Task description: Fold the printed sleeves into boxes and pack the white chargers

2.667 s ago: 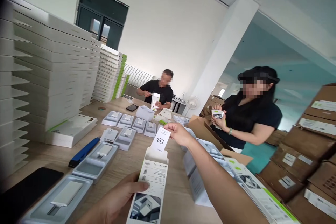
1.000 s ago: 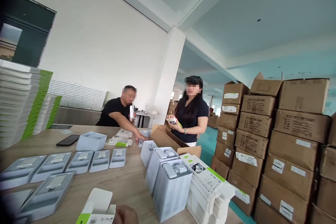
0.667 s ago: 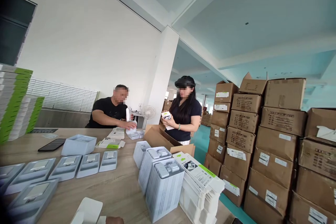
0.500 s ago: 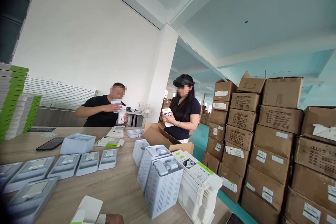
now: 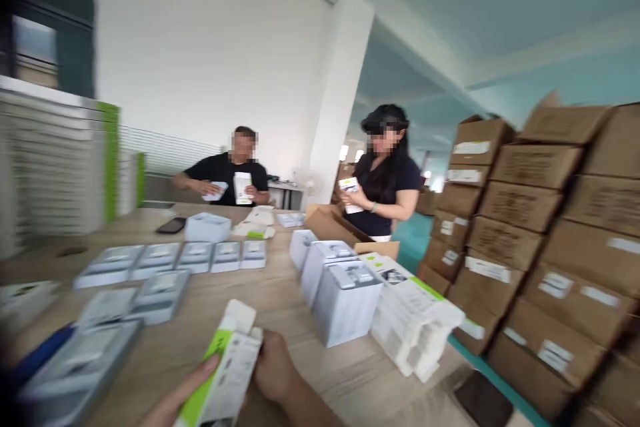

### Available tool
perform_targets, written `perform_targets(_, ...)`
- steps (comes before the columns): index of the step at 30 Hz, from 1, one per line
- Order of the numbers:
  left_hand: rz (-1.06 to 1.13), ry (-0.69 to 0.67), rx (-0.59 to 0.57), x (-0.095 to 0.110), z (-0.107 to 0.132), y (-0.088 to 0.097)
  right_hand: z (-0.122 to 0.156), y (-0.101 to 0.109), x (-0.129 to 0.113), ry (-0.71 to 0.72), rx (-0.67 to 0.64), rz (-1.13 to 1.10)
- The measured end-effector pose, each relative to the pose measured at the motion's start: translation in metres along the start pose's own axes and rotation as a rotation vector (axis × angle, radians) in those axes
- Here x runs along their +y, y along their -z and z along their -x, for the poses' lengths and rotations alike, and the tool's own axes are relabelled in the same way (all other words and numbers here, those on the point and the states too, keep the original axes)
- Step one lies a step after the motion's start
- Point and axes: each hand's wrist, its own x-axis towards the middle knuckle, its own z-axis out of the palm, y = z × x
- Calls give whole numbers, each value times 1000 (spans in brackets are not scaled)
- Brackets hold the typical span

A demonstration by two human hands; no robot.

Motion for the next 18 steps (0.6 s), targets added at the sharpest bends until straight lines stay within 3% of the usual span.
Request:
perform_targets(5, 2, -28, 10, -7, 8, 14, 2, 1, 8, -45, -41, -17)
perform_targets(11, -29, -59, -41, -11, 11, 12, 3, 3, 13, -88, -36, 41)
perform_targets(18, -137, -205, -32, -7, -17, 17, -1, -1, 8, -21, 0, 59)
